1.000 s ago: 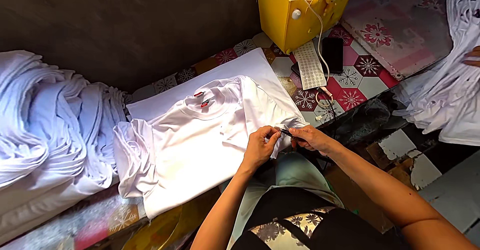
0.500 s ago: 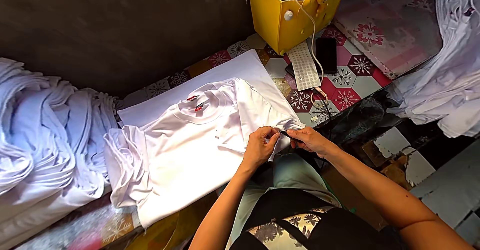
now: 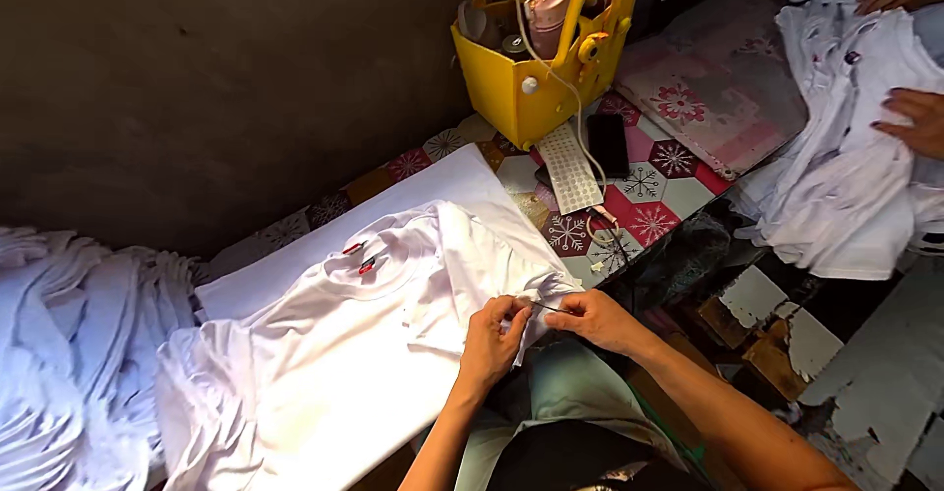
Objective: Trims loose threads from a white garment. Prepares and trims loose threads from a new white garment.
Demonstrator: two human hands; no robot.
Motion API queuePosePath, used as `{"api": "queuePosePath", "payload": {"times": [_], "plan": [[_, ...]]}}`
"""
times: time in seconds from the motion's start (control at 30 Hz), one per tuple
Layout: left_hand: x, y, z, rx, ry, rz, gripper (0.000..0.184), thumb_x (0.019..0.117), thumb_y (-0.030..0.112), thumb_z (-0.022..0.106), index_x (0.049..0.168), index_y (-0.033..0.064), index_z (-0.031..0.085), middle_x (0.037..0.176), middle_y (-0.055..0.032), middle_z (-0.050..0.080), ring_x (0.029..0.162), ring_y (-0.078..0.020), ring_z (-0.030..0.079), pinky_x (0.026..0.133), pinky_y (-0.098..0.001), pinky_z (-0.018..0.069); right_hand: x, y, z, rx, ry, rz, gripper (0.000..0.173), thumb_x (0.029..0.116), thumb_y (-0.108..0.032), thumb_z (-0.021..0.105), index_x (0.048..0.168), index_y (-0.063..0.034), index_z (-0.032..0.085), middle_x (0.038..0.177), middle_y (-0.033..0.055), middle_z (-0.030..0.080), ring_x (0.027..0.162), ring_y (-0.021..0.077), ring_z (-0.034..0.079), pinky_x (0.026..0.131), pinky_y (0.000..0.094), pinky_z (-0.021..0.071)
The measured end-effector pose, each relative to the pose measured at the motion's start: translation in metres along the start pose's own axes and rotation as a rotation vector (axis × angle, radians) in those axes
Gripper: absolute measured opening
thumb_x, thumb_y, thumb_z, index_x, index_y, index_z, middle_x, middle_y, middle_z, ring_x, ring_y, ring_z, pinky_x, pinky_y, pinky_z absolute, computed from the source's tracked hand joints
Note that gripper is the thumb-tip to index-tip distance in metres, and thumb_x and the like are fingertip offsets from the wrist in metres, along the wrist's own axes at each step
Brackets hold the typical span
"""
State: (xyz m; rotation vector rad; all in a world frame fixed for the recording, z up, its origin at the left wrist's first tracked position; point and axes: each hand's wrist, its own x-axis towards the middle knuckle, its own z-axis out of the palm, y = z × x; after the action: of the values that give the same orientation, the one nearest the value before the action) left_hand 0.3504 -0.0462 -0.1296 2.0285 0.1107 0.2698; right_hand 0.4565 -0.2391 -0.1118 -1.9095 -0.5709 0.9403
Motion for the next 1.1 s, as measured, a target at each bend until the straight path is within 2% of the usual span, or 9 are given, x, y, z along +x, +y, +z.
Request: {"api": "queuePosePath", "payload": {"times": [0.13, 0.3, 0.37, 0.47, 0.6, 0.7, 0.8, 0.93, 1.1], "plan": [[0.001, 0.004, -0.003, 0.051, -0.002, 0.01, 0.019, 0.0961, 0.014, 0.06, 0.092, 0.0, 0.072, 0.086, -0.0055, 0.071, 0.082, -0.0057, 0.065, 0.079, -0.0212, 0.0519, 0.001, -0.01, -0.006, -0.171, -0.143, -0.003, 0.044, 0.093, -0.042, 0.074, 0.082, -0.0005, 0.064, 0.07, 0.0035, 0.053, 0.066, 0.013, 0.048, 0.066, 0.0361, 0.0412], [-0.001, 0.002, -0.014, 0.044, -0.036, -0.003, 0.02, 0.098, 0.014, 0.058, 0.095, -0.0018, 0.071, 0.088, -0.0065, 0.07, 0.085, -0.0046, 0.065, 0.081, -0.0206, 0.0513, 0.0, 0.005, -0.031, -0.008, -0.243, -0.069, 0.031, 0.1008, -0.025, 0.063, 0.083, -0.0008, 0.066, 0.069, -0.0028, 0.063, 0.061, 0.0003, 0.053, 0.062, 0.0232, 0.045], [-0.001, 0.002, -0.015, 0.022, -0.062, -0.001, 0.021, 0.0991, 0.014, 0.057, 0.096, -0.0025, 0.07, 0.09, -0.0068, 0.07, 0.086, -0.0041, 0.065, 0.083, -0.0203, 0.0513, 0.006, 0.012, -0.021, 0.218, -0.057, -0.156, 0.017, 0.0944, -0.02, 0.068, 0.097, -0.0027, 0.068, 0.084, -0.0059, 0.065, 0.072, -0.0034, 0.056, 0.069, 0.0187, 0.0479], [-0.002, 0.003, -0.013, 0.037, -0.072, 0.04, 0.021, 0.0999, 0.013, 0.057, 0.096, -0.0021, 0.07, 0.094, -0.0089, 0.07, 0.092, -0.0074, 0.065, 0.087, -0.0225, 0.051, 0.023, 0.017, 0.005, 0.339, 0.001, -0.285, 0.035, 0.0922, -0.019, 0.072, 0.121, 0.0011, 0.067, 0.116, 0.0031, 0.067, 0.096, -0.0009, 0.061, 0.083, 0.0179, 0.0516], [-0.005, 0.005, -0.01, -0.103, 0.015, 0.066, 0.019, 0.1008, 0.009, 0.054, 0.096, -0.0046, 0.067, 0.11, -0.0128, 0.068, 0.108, -0.01, 0.064, 0.096, -0.0238, 0.0513, 0.025, 0.007, 0.025, 0.586, 0.051, -0.226, 0.003, 0.0937, -0.011, 0.068, 0.095, -0.009, 0.066, 0.075, -0.0127, 0.058, 0.059, -0.0073, 0.047, 0.055, 0.0116, 0.0393], [-0.008, 0.002, -0.013, -0.422, -0.009, -0.039, 0.012, 0.103, 0.008, 0.052, 0.101, 0.0042, 0.064, 0.101, 0.0049, 0.068, 0.091, 0.0002, 0.065, 0.083, -0.02, 0.0555, 0.018, 0.0, 0.026, 0.79, -0.069, -0.067, 0.008, 0.0992, -0.01, 0.058, 0.092, -0.0139, 0.057, 0.063, -0.0134, 0.052, 0.047, -0.0061, 0.038, 0.044, 0.012, 0.0322], [-0.009, -0.006, -0.016, -0.415, -0.055, -0.075, 0.013, 0.103, 0.007, 0.05, 0.1, 0.0055, 0.063, 0.094, 0.0069, 0.068, 0.084, 0.0022, 0.063, 0.077, -0.0181, 0.0542, 0.019, 0.005, 0.03, 0.773, -0.072, 0.088, 0.01, 0.1046, -0.012, 0.053, 0.095, -0.0111, 0.054, 0.064, -0.0094, 0.048, 0.046, -0.0031, 0.036, 0.044, 0.0135, 0.0311], [-0.014, -0.009, -0.01, 0.014, 0.008, 0.053, 0.02, 0.1014, 0.003, 0.051, 0.101, -0.0045, 0.069, 0.096, -0.0093, 0.069, 0.089, -0.0058, 0.065, 0.085, -0.0198, 0.0531, 0.016, 0.012, 0.041, 0.717, -0.063, 0.219, 0.01, 0.1072, -0.014, 0.052, 0.1, -0.0082, 0.054, 0.067, -0.0063, 0.048, 0.047, -0.0006, 0.036, 0.044, 0.0152, 0.0309], [-0.018, -0.009, 0.009, 0.149, 0.206, 0.134, 0.019, 0.0986, -0.001, 0.051, 0.098, -0.0052, 0.069, 0.093, -0.0135, 0.07, 0.088, -0.0127, 0.068, 0.084, -0.0235, 0.055, 0.008, 0.01, 0.047, 0.606, 0.03, 0.118, 0.013, 0.107, -0.018, 0.053, 0.102, -0.0068, 0.057, 0.072, -0.0069, 0.05, 0.052, -0.0021, 0.039, 0.048, 0.0145, 0.0343]]}}
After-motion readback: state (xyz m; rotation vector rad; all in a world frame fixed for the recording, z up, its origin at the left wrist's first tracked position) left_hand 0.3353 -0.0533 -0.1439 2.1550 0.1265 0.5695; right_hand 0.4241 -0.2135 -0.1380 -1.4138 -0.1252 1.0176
